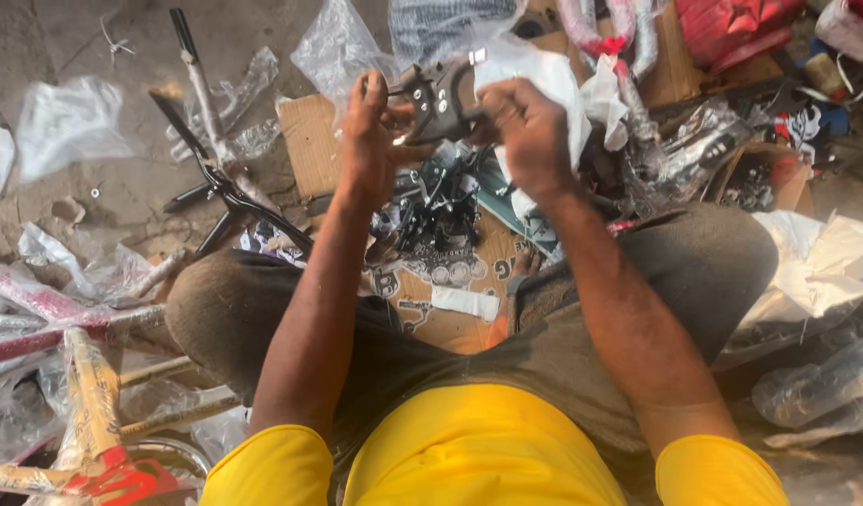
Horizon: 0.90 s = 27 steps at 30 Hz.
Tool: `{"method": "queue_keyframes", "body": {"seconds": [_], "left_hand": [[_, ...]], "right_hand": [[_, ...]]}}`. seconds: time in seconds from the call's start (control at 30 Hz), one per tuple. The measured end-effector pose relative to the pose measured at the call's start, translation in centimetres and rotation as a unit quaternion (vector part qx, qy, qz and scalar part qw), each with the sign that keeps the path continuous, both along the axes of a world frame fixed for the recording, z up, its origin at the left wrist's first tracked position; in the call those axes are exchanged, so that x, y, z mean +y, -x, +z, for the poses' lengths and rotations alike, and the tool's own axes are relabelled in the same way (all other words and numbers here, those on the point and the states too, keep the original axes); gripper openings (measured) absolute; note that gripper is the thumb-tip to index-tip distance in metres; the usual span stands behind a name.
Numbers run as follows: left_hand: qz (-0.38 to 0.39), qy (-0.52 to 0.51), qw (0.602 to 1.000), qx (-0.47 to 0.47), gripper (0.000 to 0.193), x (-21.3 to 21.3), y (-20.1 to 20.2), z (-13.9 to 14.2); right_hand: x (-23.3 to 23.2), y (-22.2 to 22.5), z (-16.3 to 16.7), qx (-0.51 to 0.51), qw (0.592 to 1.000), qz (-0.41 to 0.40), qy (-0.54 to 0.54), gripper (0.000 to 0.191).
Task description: The person unpacks bicycle brake levers from plastic packaging and attaches them to a handlebar using a screwdriver. The person then attaches a handlebar grip to the handlebar.
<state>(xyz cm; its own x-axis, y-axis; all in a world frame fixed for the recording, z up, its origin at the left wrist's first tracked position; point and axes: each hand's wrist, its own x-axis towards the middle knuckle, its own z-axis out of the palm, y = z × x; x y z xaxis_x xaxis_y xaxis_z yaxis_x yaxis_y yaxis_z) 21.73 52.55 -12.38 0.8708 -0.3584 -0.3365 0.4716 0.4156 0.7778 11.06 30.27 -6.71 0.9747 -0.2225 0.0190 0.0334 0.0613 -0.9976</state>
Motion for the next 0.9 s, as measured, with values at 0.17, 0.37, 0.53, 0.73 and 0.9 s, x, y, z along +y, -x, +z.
{"method": "queue_keyframes", "body": {"seconds": [0.17, 0.37, 0.53, 0.73, 0.9], "left_hand": [[-0.005, 0.071, 0.993, -0.089, 0.053, -0.9, 1.2, 0.7], [-0.056, -0.02, 0.995, -0.084, 0.035, -0.9, 2.4, 2.3], [-0.108, -0.058, 0.979, -0.164, 0.028, -0.8, 2.6, 3.5], [-0.13, -0.109, 0.972, -0.165, 0.035, 0.0, 1.9, 4.1], [-0.063, -0.097, 0.985, -0.127, 0.037, 0.2, 1.1, 3.9]], "right_hand": [[1.4, 0.7, 0.2, -0.029, 0.993, 0.088, 0.071, 0.02], [1.1, -0.1, 1.0, 0.19, 0.98, 0.039, 0.042, 0.043], [1.0, -0.6, 0.4, 0.238, 0.949, 0.201, 0.057, 0.068], [1.2, -0.7, 0.3, 0.29, 0.934, 0.182, 0.1, 0.055], [-0.3, -1.2, 0.5, 0.25, 0.958, 0.114, 0.089, 0.047]]}}
